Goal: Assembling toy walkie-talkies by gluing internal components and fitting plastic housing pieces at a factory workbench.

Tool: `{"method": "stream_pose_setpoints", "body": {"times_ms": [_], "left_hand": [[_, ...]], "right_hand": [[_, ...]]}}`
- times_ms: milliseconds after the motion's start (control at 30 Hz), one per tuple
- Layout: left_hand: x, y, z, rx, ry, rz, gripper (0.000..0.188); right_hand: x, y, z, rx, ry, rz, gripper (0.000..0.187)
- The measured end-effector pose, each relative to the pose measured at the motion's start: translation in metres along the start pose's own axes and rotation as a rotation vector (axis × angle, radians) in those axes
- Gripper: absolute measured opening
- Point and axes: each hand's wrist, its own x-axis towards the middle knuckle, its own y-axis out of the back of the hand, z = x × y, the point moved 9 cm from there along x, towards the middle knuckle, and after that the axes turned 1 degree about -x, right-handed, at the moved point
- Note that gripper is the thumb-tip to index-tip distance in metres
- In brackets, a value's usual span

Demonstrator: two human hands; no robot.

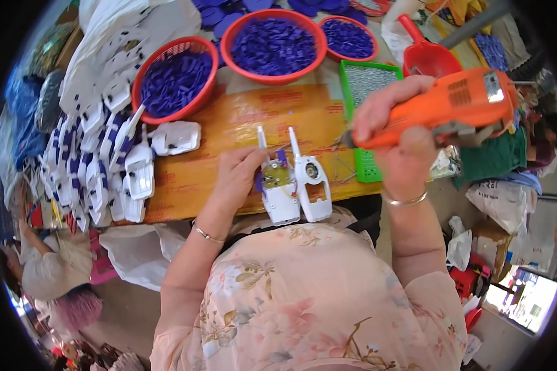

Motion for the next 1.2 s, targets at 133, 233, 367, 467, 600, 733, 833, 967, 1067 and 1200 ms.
{"method": "stream_pose_setpoints", "body": {"times_ms": [133,233,367,467,600,733,833,967,1067,1200], "left_hand": [[0.0,-0.007,-0.002,-0.219,0.018,-0.022,0.026],[-0.004,-0.004,0.009,-0.185,-0.046,0.014,0.026],[-0.007,-0.005,0.022,-0.136,-0.105,-0.015,0.026],[-0.007,-0.004,0.025,-0.127,-0.176,-0.014,0.026],[-0.008,-0.004,0.029,-0.086,-0.213,-0.005,0.026],[-0.007,-0.006,0.028,-0.104,-0.201,-0.01,0.026],[-0.007,-0.006,0.026,-0.154,-0.191,-0.015,0.026],[-0.006,-0.006,0.025,-0.148,-0.187,-0.013,0.026],[-0.004,-0.006,0.019,-0.154,-0.175,-0.022,0.026],[-0.002,-0.006,0.011,-0.184,-0.117,-0.027,0.027]], "right_hand": [[-0.006,-0.061,0.03,0.166,-0.191,-0.124,0.062],[-0.005,-0.081,0.042,0.18,-0.13,-0.07,0.061],[-0.002,-0.086,0.048,0.194,-0.143,-0.099,0.06],[-0.003,-0.088,0.054,0.174,-0.133,-0.105,0.06],[-0.005,-0.086,0.054,0.172,-0.101,-0.077,0.059],[-0.004,-0.087,0.054,0.168,-0.109,-0.078,0.059],[-0.003,-0.086,0.058,0.124,-0.097,-0.093,0.057],[-0.004,-0.084,0.062,0.151,-0.077,-0.077,0.054],[-0.003,-0.085,0.062,0.141,-0.085,-0.094,0.054],[-0.004,-0.085,0.06,0.147,-0.098,-0.069,0.057]]}}
